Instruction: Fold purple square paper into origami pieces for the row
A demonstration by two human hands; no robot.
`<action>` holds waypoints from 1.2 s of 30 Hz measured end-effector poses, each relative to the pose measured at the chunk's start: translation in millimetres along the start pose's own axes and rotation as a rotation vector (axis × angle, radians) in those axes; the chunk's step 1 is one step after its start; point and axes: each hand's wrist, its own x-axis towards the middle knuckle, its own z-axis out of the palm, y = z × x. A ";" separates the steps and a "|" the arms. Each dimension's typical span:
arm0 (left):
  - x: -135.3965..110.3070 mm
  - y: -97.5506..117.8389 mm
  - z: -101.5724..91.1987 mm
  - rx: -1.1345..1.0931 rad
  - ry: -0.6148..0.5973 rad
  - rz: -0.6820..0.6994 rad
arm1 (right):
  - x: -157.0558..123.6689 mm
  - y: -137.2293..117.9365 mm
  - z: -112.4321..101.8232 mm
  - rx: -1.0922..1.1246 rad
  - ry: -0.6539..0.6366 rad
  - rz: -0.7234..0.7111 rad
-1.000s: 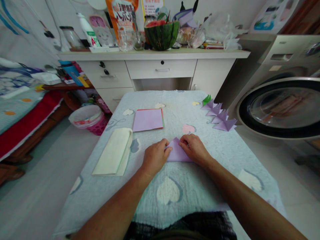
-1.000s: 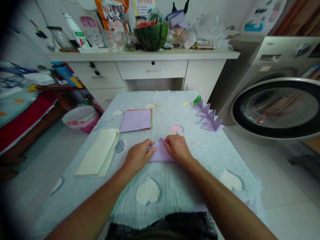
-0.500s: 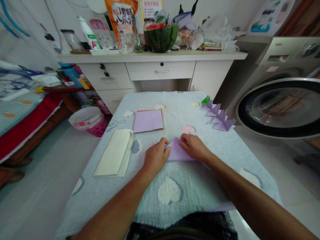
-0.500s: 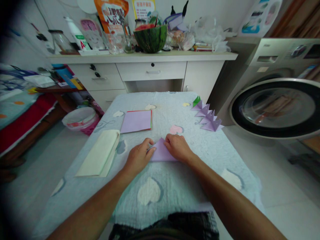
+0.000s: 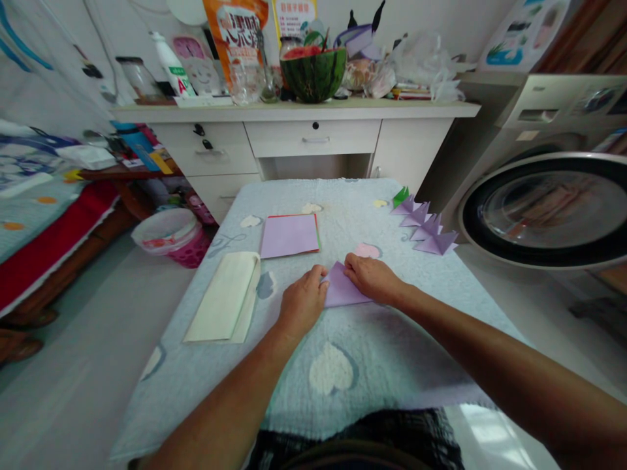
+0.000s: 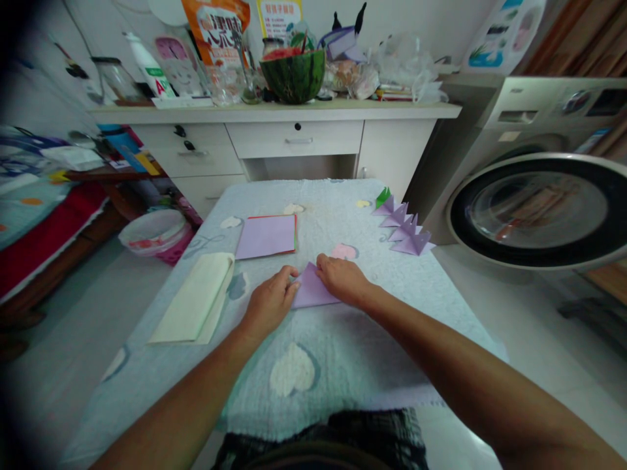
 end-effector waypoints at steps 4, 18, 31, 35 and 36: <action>0.8 -2.3 3.3 0.126 0.008 0.032 | 1.6 -1.4 9.6 -0.066 0.009 0.001; -22.3 10.0 10.2 0.297 -0.001 0.489 | 4.3 -1.3 18.2 -0.102 0.027 0.032; -52.9 11.5 -1.9 0.342 -0.165 0.397 | 0.6 2.3 20.4 -0.037 0.083 0.054; -66.0 -6.6 -8.9 0.347 -0.144 0.387 | -1.1 1.9 19.6 -0.048 0.087 0.031; -68.6 -11.3 -9.7 0.344 -0.132 0.387 | -1.3 1.8 19.4 -0.057 0.087 0.031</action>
